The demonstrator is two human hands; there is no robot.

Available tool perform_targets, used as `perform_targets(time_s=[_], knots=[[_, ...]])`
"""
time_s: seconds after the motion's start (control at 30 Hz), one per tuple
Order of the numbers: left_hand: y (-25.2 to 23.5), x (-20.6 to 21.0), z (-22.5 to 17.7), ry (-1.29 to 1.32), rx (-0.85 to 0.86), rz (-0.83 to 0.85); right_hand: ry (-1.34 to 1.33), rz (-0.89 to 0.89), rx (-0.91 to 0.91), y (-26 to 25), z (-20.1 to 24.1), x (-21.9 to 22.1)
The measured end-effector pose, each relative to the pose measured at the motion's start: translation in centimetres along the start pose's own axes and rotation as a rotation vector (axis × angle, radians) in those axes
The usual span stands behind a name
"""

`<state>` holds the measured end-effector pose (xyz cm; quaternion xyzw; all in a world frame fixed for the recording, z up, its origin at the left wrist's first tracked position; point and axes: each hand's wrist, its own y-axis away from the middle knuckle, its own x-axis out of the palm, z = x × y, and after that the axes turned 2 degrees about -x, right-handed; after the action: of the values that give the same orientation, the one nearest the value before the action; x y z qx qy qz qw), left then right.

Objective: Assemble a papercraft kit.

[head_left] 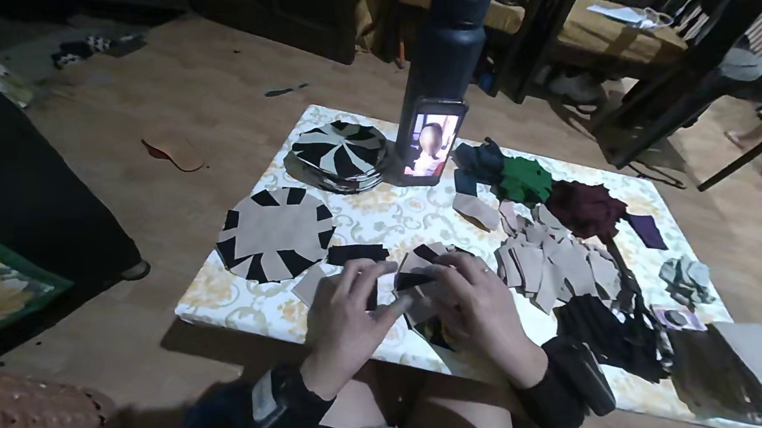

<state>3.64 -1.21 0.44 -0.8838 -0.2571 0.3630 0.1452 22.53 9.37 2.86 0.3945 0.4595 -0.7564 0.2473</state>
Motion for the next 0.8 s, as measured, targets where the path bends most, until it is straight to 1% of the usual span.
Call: perform_targets(time_s=[0.07, 0.1, 0.17, 0.23, 0.3, 0.33, 0.4, 0.43, 0.47, 0.53, 0.63, 0.7, 0.77, 0.8], knots=[[-0.2, -0.4, 0.0, 0.257, -0.054, -0.094, 0.022, 0.123, -0.074, 0.1, -0.4, 0.8], [-0.3, -0.7, 0.0, 0.428, -0.102, -0.094, 0.037, 0.216, -0.065, 0.2, -0.5, 1.2], [-0.6, -1.6, -0.7, 0.794, -0.295, -0.064, 0.064, 0.331, -0.004, 0.4, -0.3, 2.3], [-1.0, -2.5, -1.7, 1.086, -0.49, -0.027, 0.111, 0.321, 0.089, 0.5, 0.4, 3.2], [-1.2, -2.6, -2.3, 1.266, -0.57, -0.003, 0.158, 0.265, 0.209, 0.4, 1.4, 3.9], [-1.1, -2.4, -2.5, 1.292, -0.577, 0.017, 0.172, 0.241, 0.257, 0.2, 1.9, 4.2], [-0.9, -2.0, -2.7, 1.234, -0.531, 0.04, 0.159, 0.189, 0.311, -0.2, 2.7, 4.1], [-0.8, -1.8, -2.8, 1.184, -0.491, 0.042, 0.119, 0.117, 0.309, -0.4, 3.0, 3.7], [-0.6, -1.6, -2.8, 1.143, -0.45, 0.044, 0.046, 0.016, 0.29, -0.5, 3.5, 3.2], [-0.2, -1.3, -2.5, 1.113, -0.374, 0.043, -0.222, -0.142, 0.266, -0.5, 4.9, 2.0], [0.2, -0.8, -2.5, 1.12, -0.285, 0.063, -0.702, -0.22, 0.253, -0.3, 7.1, 1.6], [0.5, -0.6, -2.7, 1.129, -0.254, 0.116, -0.826, -0.31, 0.24, -0.3, 7.7, 2.3], [0.8, -0.8, -2.8, 1.098, -0.265, 0.176, -0.837, -0.364, 0.239, -0.1, 7.7, 2.4], [1.0, -0.9, -2.9, 1.08, -0.302, 0.183, -0.833, -0.375, 0.232, 0.0, 7.6, 2.4]])
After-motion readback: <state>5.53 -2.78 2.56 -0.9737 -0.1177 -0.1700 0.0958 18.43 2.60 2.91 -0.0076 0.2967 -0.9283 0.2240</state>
